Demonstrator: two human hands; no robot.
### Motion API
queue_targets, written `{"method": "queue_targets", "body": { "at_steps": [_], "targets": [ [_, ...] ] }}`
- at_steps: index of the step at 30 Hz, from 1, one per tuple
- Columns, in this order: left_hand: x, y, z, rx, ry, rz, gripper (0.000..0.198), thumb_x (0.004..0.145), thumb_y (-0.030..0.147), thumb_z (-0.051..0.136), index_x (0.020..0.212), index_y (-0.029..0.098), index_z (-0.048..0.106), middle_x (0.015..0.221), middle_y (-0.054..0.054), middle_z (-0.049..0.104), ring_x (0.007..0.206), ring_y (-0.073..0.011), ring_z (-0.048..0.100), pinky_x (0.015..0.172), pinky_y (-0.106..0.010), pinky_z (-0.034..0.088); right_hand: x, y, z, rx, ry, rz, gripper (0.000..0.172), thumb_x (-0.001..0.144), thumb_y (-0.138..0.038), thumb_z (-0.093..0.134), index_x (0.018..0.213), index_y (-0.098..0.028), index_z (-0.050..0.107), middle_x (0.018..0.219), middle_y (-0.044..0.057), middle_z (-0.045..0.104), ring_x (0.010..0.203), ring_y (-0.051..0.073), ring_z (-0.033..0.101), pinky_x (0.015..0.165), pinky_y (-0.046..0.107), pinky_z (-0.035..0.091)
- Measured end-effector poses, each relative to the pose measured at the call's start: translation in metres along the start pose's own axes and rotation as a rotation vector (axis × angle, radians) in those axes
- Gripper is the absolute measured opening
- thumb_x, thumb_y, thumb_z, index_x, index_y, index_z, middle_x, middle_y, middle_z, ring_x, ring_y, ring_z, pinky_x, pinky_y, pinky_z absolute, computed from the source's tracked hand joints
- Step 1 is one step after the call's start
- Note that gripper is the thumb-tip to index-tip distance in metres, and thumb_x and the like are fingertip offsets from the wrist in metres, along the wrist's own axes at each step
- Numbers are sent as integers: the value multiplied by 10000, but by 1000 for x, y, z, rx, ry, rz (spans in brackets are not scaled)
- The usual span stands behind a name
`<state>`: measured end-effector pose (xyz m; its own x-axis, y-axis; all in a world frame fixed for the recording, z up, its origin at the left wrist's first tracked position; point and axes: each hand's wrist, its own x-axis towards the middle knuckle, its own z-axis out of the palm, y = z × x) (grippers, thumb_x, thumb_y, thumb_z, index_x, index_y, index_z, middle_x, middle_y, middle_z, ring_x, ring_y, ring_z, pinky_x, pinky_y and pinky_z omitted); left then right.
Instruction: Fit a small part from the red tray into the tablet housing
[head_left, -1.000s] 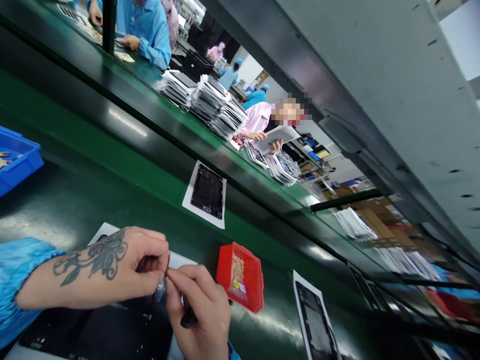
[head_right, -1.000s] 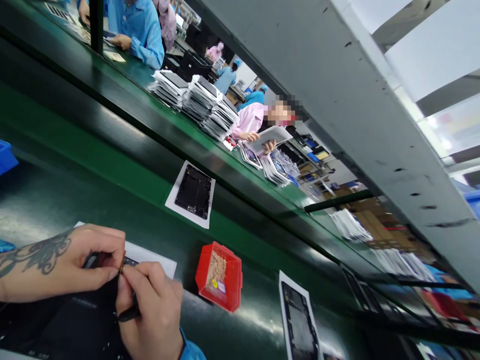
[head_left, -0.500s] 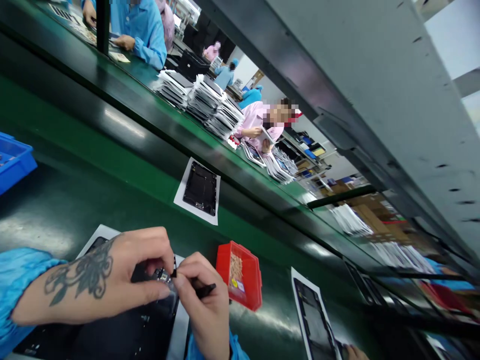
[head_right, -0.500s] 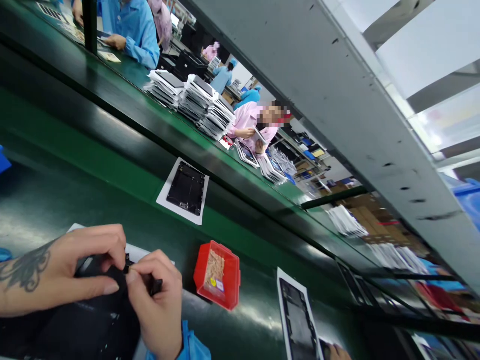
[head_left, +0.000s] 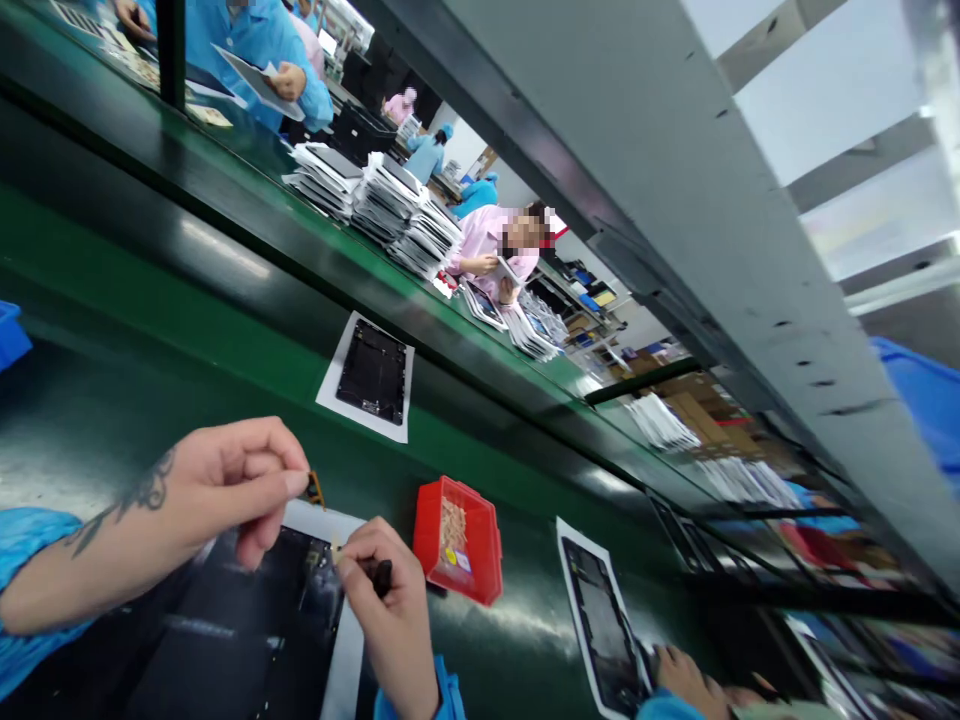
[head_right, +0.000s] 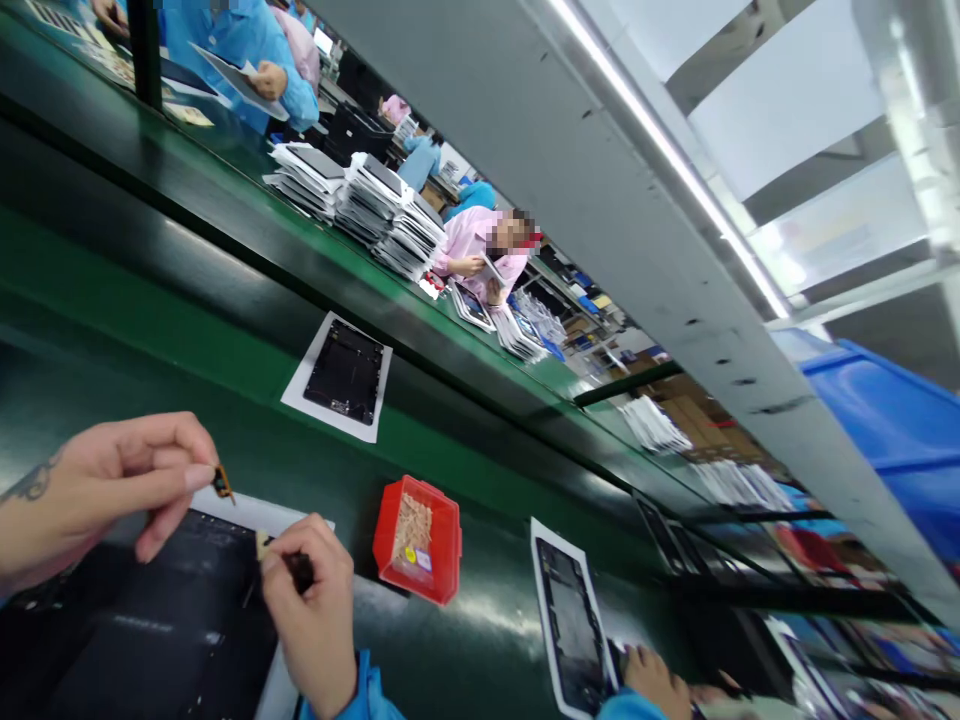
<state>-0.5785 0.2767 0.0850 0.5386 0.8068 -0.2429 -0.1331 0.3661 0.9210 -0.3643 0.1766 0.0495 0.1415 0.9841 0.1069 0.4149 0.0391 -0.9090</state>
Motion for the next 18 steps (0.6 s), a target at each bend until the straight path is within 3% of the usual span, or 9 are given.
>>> {"method": "queue_targets", "body": {
  "at_steps": [5, 8, 10, 12, 15, 17, 18],
  "targets": [
    [-7, -7, 5, -50, 92, 51, 285, 759, 397, 834, 895, 191, 691, 730, -12, 752, 650, -152, 702, 615, -169, 580, -17, 58, -81, -230, 526, 255, 405, 872, -568, 650, 725, -191, 671, 705, 25, 659, 708, 206, 607, 673, 310, 483],
    [-13, -23, 12, 49, 123, 64, 217, 793, 397, 783, 890, 218, 708, 824, 28, 782, 780, -153, 762, 769, -157, 621, -12, 80, -123, -328, 693, 314, 392, 698, -587, 757, 686, -201, 692, 720, 30, 642, 745, 232, 585, 735, 357, 489],
    [-16, -40, 14, 129, 119, 216, 153, 894, 391, 685, 928, 248, 725, 888, 65, 787, 845, -130, 777, 805, -130, 619, -3, 84, -138, -342, 767, 318, 372, 577, -550, 816, 687, -207, 722, 782, 35, 634, 808, 250, 589, 828, 398, 504],
    [-17, -58, 12, 238, 150, 446, 210, 986, 390, 576, 970, 272, 749, 971, 81, 786, 885, -107, 777, 822, -104, 612, 6, 79, -141, -299, 836, 303, 400, 571, -552, 817, 744, -200, 740, 864, 53, 647, 881, 266, 607, 882, 418, 512],
    [-17, -76, 6, 577, 195, 698, 271, 1066, 406, 510, 1132, 329, 761, 1243, 89, 741, 1137, -107, 724, 1026, -153, 557, 17, 53, -129, -135, 884, 263, 557, 728, -717, 696, 869, -181, 749, 1007, 102, 697, 958, 273, 647, 843, 407, 555],
    [-19, -78, 3, 887, 138, 822, 308, 1086, 363, 511, 1337, 363, 688, 1487, 79, 603, 1333, -127, 614, 1141, -215, 481, 21, 29, -109, -5, 831, 253, 728, 816, -856, 551, 866, -165, 774, 946, 115, 713, 849, 249, 669, 729, 380, 582],
    [-20, -76, 3, 1025, 94, 874, 368, 1084, 314, 511, 1430, 362, 627, 1579, 63, 511, 1398, -140, 559, 1161, -235, 464, 22, 17, -97, 62, 779, 259, 802, 826, -908, 505, 817, -157, 784, 809, 100, 692, 709, 220, 647, 631, 357, 571]
  ]
}}
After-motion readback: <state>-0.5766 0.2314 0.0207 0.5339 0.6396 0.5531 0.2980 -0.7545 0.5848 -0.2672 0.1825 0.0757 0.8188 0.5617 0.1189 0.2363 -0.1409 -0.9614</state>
